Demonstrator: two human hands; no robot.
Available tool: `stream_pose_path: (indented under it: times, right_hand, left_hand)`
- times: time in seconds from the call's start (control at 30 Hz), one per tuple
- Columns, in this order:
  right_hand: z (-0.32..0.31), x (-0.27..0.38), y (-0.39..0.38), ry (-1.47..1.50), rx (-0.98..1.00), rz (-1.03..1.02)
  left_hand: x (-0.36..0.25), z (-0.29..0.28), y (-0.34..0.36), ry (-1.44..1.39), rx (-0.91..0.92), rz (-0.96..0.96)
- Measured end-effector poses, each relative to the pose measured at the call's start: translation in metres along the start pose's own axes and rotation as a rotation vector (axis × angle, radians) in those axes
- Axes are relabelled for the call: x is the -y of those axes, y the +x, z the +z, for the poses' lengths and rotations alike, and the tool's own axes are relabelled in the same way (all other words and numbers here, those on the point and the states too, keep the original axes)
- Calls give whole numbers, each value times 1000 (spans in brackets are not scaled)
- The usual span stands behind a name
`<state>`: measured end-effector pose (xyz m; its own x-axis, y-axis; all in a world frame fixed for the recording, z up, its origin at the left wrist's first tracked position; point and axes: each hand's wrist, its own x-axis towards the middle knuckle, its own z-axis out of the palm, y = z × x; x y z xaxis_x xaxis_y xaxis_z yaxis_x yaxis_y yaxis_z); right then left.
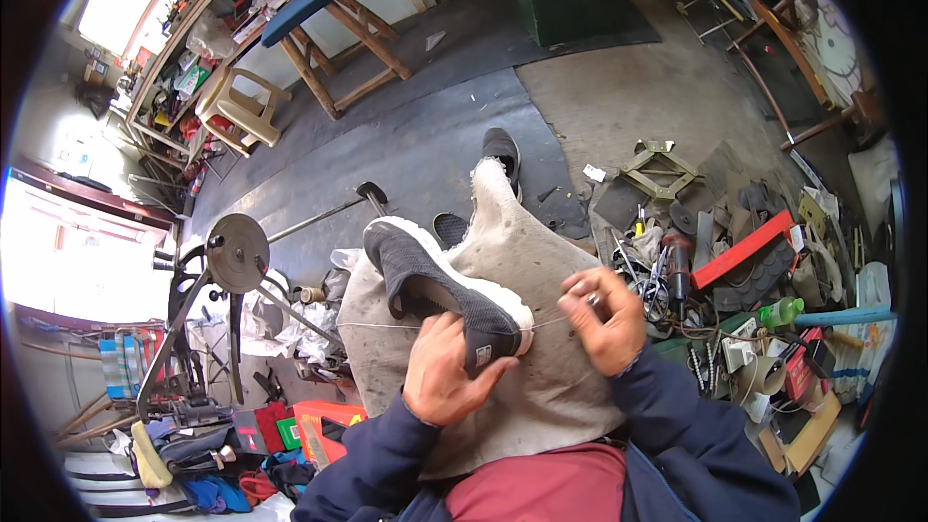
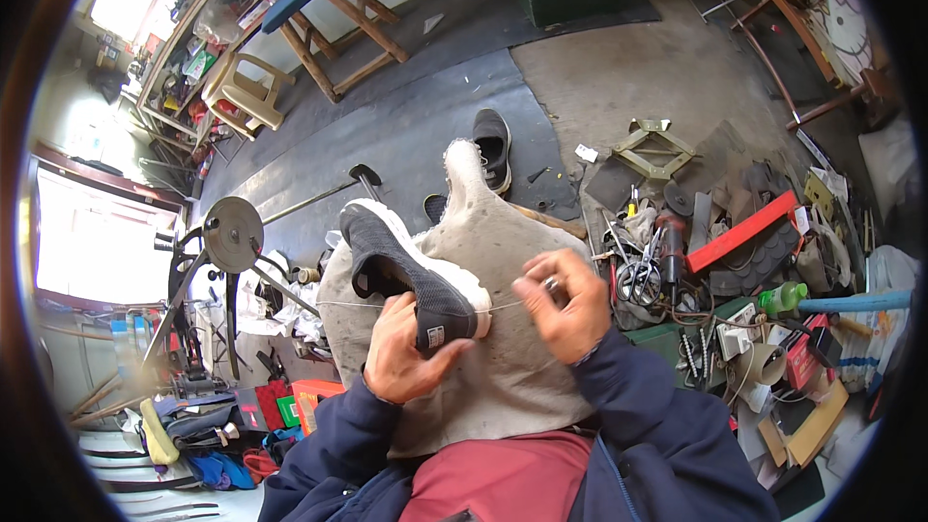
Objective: The person cuts a thread with shears and then sews a shoe using a needle and thread. They repeatedly insert the needle through the shoe's sole and pull the thread to secure the stitching.
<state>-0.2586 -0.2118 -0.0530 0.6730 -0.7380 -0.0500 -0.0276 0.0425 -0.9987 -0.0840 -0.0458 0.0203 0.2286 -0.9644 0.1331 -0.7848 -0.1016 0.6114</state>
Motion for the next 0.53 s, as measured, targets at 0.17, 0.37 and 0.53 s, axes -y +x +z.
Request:
stream_pose_path:
  times: [0.17, 0.37, 0.53]
  right_hand:
    - [-38, -12, 20, -533, -229, -131]
    - [-23, 21, -21, -295, 145, -233]
    - [4, 27, -27, -229, 279, -307]
  left_hand:
    - [-6, 4, 5, -626, -65, -474]
    - [-4, 1, 15, -860, -152, -487]
    - [-6, 5, 17, -856, -175, -492]
